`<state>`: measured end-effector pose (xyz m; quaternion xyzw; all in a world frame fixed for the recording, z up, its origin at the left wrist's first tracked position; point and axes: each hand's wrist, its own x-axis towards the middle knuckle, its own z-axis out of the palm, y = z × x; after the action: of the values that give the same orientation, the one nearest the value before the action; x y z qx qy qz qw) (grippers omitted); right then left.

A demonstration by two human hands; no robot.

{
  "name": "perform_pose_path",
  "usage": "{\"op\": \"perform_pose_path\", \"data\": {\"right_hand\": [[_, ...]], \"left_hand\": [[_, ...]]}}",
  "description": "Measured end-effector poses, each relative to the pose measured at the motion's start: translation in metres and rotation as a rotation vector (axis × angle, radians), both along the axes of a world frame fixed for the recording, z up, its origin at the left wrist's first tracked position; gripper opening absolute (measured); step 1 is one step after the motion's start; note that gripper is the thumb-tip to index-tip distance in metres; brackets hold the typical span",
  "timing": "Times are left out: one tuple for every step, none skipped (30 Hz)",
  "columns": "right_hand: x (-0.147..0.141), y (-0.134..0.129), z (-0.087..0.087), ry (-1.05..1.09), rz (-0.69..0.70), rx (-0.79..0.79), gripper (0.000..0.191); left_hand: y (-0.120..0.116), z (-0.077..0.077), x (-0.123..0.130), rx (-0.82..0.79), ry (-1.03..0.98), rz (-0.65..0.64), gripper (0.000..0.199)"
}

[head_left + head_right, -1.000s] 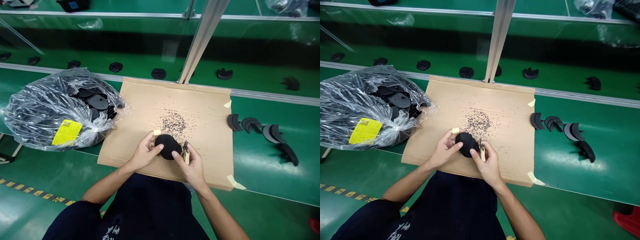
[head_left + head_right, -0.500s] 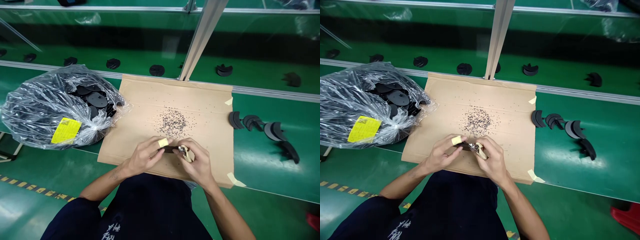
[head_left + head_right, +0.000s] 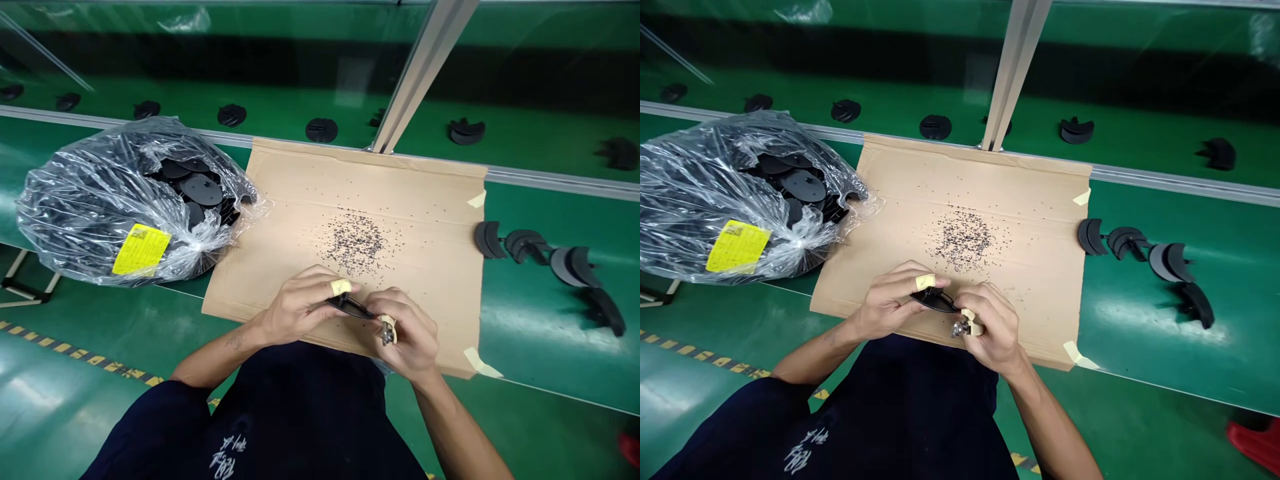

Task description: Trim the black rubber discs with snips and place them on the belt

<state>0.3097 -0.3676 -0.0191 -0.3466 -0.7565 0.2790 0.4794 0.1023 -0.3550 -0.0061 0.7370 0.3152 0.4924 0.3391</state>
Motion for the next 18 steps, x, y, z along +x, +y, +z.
{"op": "perform_pose_path", "data": {"right_hand": [[0.0003,-0.0005,0.0000,0.000,0.002,-0.005,0.020],[0.0006,-0.0011,0.0001,0.001,0.002,-0.008,0.021],[0.0008,-0.0016,0.0002,0.002,0.005,-0.013,0.022],[0.0010,-0.0022,0.0004,0.004,0.009,-0.019,0.022],[0.0010,-0.0027,0.0007,0.008,0.015,-0.028,0.023],[0.0010,-0.0033,0.0011,0.010,0.020,-0.037,0.023],[0.0010,-0.0037,0.0016,0.012,0.024,-0.046,0.024],[0.0009,-0.0042,0.0022,0.011,0.028,-0.053,0.025],[0.0008,-0.0045,0.0028,0.010,0.030,-0.057,0.026],[0.0007,-0.0047,0.0034,0.010,0.031,-0.059,0.027],[0.0007,-0.0048,0.0040,0.011,0.034,-0.061,0.027],[0.0008,-0.0049,0.0045,0.015,0.037,-0.063,0.027],[0.0009,-0.0049,0.0049,0.018,0.041,-0.067,0.027],[0.0010,-0.0051,0.0052,0.020,0.041,-0.072,0.027],[0.0010,-0.0053,0.0054,0.019,0.040,-0.079,0.025],[0.0008,-0.0056,0.0055,0.019,0.039,-0.087,0.024],[0.0003,-0.0060,0.0056,0.018,0.035,-0.099,0.022],[-0.0005,-0.0066,0.0057,0.022,0.027,-0.116,0.020]], "left_hand": [[-0.0004,0.0000,-0.0001,0.008,-0.006,0.002,0.033],[-0.0008,-0.0001,-0.0002,0.019,-0.018,0.007,0.034],[-0.0013,-0.0004,-0.0005,0.027,-0.027,0.010,0.034],[-0.0016,-0.0007,-0.0009,0.032,-0.031,0.010,0.034],[-0.0019,-0.0010,-0.0012,0.033,-0.030,0.005,0.033],[-0.0020,-0.0012,-0.0015,0.031,-0.026,-0.004,0.031],[-0.0021,-0.0012,-0.0018,0.028,-0.024,-0.014,0.030],[-0.0022,-0.0013,-0.0020,0.025,-0.025,-0.023,0.030],[-0.0024,-0.0013,-0.0020,0.024,-0.032,-0.027,0.029],[-0.0028,-0.0013,-0.0020,0.026,-0.043,-0.025,0.029],[-0.0033,-0.0015,-0.0019,0.030,-0.053,-0.017,0.029],[-0.0039,-0.0017,-0.0017,0.034,-0.061,-0.004,0.029],[-0.0045,-0.0019,-0.0014,0.037,-0.065,0.009,0.028],[-0.0051,-0.0022,-0.0011,0.038,-0.066,0.018,0.026],[-0.0055,-0.0024,-0.0008,0.038,-0.063,0.025,0.026],[-0.0057,-0.0024,-0.0005,0.038,-0.056,0.029,0.026],[-0.0057,-0.0022,-0.0002,0.038,-0.046,0.030,0.027],[-0.0055,-0.0019,0.0001,0.035,-0.034,0.030,0.028]]}}
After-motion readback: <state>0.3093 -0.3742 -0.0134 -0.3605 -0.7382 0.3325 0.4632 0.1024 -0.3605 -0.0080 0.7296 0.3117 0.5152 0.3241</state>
